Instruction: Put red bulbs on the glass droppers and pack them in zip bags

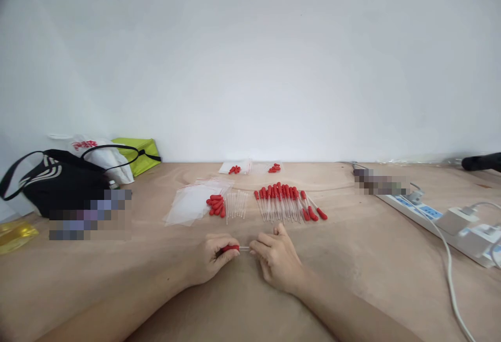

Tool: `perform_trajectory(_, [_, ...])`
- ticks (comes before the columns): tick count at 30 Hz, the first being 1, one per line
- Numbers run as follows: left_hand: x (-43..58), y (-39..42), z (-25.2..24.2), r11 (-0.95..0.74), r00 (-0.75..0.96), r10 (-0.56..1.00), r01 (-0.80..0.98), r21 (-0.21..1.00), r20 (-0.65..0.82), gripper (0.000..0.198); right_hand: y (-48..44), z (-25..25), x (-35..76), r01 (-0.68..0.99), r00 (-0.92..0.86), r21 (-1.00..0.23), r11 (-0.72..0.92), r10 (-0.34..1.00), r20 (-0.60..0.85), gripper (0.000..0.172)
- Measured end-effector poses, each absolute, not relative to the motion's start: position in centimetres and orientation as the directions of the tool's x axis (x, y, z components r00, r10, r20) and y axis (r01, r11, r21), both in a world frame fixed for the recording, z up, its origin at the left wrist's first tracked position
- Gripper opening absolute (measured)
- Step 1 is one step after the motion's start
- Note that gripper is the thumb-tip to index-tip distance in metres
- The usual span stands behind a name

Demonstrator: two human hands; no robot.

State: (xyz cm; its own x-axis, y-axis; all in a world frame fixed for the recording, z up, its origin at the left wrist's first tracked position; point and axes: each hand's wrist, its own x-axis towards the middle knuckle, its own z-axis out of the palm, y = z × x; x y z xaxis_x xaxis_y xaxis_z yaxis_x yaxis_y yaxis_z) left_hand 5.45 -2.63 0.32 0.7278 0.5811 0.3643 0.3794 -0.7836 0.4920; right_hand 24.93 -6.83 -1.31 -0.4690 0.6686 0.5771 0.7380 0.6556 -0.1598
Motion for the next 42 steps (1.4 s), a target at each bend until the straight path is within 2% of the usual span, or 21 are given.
perform_trajectory(9, [5.3, -2.5, 0.2, -0.821, 0.761, 0.534, 0.36, 0.443, 0.37, 0.018, -7.1, -1.2, 24.1, 0.746, -0.435, -0.222, 0.628, 0.712, 0.552, 0.026])
perform_trajectory(13, [5.2, -1.5, 0.4, -0.842, 0.754, 0.508, 0.332, 0.425, 0.417, 0.016, -6.8, -0.4, 23.9, 0.779, -0.441, -0.17, 0.603, 0.721, 0.534, 0.022])
perform_trajectory(15, [4.9, -0.8, 0.3, -0.849, 0.728, 0.508, 0.333, 0.409, 0.461, 0.013, -6.8, 0.0, 23.9, 0.808, -0.444, -0.136, 0.574, 0.744, 0.499, 0.019])
perform_trajectory(17, [4.5, -0.2, 0.0, -0.807, 0.629, 0.59, 0.426, 0.409, 0.507, 0.013, -6.7, 0.3, 24.1, 0.834, -0.42, -0.155, 0.529, 0.792, 0.443, 0.019])
perform_trajectory(18, [4.2, 0.1, -0.1, -0.759, 0.553, 0.65, 0.497, 0.421, 0.52, 0.015, -6.6, 0.4, 24.2, 0.845, -0.386, -0.2, 0.496, 0.824, 0.414, 0.02])
perform_trajectory(20, [3.8, 0.5, -0.4, -0.659, 0.445, 0.744, 0.61, 0.44, 0.499, 0.014, -5.9, 0.7, 24.6, 0.845, -0.255, -0.369, 0.387, 0.898, 0.358, 0.022])
perform_trajectory(22, [3.5, 0.5, -0.3, -0.633, 0.482, 0.772, 0.646, 0.427, 0.415, 0.012, -4.6, 1.0, 25.0, 0.8, -0.064, -0.554, 0.23, 0.951, 0.303, 0.022])
perform_trajectory(24, [3.5, 0.4, 0.0, -0.661, 0.574, 0.75, 0.634, 0.402, 0.328, 0.017, -2.8, 1.4, 24.9, 0.761, 0.117, -0.642, 0.096, 0.953, 0.281, 0.021])
perform_trajectory(27, [3.7, 0.0, 0.4, -0.666, 0.608, 0.743, 0.63, 0.399, 0.282, 0.019, 0.0, 1.7, 24.1, 0.814, 0.247, -0.58, -0.022, 0.918, 0.311, 0.02])
perform_trajectory(33, [3.8, -0.2, 0.7, -0.627, 0.582, 0.775, 0.655, 0.422, 0.247, 0.015, 2.7, 1.3, 22.3, 0.918, 0.292, -0.344, -0.198, 0.924, 0.247, 0.019])
perform_trajectory(39, [3.7, -0.1, 0.6, -0.641, 0.592, 0.763, 0.643, 0.419, 0.259, 0.016, 3.1, 0.6, 22.9, 0.925, 0.304, -0.299, -0.236, 0.93, 0.206, 0.02])
perform_trajectory(42, [3.7, -0.1, 0.4, -0.656, 0.577, 0.754, 0.641, 0.399, 0.314, 0.014, 3.1, 0.5, 23.1, 0.928, 0.3, -0.292, -0.231, 0.929, 0.218, 0.023])
